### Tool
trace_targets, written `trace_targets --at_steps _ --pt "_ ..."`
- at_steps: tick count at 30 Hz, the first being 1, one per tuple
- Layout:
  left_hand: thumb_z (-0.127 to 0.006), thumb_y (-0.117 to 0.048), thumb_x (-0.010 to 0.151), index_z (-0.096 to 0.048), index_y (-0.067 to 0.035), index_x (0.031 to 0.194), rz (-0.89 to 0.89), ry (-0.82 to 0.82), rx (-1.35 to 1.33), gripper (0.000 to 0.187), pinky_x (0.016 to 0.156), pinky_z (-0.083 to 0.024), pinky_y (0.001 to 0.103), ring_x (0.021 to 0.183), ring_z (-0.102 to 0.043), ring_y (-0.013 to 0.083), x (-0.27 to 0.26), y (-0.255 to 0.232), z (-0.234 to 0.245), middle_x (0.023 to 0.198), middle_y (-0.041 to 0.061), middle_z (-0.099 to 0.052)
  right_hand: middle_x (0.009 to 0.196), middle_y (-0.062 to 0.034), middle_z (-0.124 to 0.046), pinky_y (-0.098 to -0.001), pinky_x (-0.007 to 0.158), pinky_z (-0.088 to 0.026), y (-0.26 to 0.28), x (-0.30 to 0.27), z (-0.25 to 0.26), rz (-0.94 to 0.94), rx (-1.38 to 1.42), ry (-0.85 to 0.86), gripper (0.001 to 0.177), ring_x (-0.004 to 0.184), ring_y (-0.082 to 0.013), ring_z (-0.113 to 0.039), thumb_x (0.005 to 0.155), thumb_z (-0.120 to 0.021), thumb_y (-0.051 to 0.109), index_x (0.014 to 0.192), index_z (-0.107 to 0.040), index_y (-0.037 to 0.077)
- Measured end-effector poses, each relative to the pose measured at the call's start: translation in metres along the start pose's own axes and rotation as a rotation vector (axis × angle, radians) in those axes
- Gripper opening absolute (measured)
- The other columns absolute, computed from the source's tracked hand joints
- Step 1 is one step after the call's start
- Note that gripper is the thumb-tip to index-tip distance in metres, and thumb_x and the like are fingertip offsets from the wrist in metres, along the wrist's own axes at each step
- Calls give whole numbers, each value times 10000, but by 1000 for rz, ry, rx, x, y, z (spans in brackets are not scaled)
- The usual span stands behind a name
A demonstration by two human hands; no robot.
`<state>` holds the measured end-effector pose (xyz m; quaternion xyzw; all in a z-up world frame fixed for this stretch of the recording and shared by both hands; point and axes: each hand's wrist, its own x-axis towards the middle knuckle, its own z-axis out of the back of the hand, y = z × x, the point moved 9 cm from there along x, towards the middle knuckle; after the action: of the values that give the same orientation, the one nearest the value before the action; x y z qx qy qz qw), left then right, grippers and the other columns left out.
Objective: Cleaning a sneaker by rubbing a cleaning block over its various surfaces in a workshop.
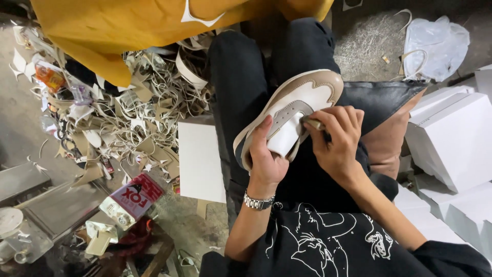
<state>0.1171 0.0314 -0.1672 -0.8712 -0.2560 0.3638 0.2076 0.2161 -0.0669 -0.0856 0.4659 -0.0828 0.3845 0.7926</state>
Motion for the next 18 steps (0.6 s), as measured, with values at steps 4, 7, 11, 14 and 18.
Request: trace_targets --at_steps 4,7,11,14,18 --pt "-558 -195 1020 -676 16 1245 -62 -35 49 330 1188 -412 468 1244 -634 239 -1 -10 -3 1287 158 -699 869 -72 -606 -387 824 -345 -1 28 0 96 -111 -44 138 769 -277 -519 952 -831 154 964 -741 51" --pt "-508 -303 1052 -606 35 1323 -21 101 41 444 1205 -357 541 1284 -588 305 4 -15 -1 1338 239 -636 968 -141 -601 -426 839 -364 -23 51 21 -82 54 -66 130 846 -330 -541 1060 -752 98 1066 -675 -7" --pt "-608 -270 958 -600 -83 1277 73 -133 47 370 1072 -507 457 1308 -551 329 8 -26 15 1295 170 -595 998 -49 -533 -262 793 -430 -91 17 43 -561 556 -86 187 875 -142 -503 1157 -593 234 1184 -519 65" --pt "-604 -380 930 -655 29 1245 196 -138 -48 519 1060 -513 462 1235 -620 367 0 -29 -9 1266 208 -676 999 -41 -582 -217 798 -477 -102 -20 40 -689 643 -102 159 865 -115 -564 1104 -645 134 1211 -557 56" --pt "-505 -320 1050 -581 39 1315 -7 178 -17 452 1210 -343 536 1316 -570 317 -2 -32 -18 1347 234 -618 948 -190 -673 -387 754 -497 -49 -30 19 -438 368 12 144 824 -271 -644 952 -737 -19 1085 -688 -41"
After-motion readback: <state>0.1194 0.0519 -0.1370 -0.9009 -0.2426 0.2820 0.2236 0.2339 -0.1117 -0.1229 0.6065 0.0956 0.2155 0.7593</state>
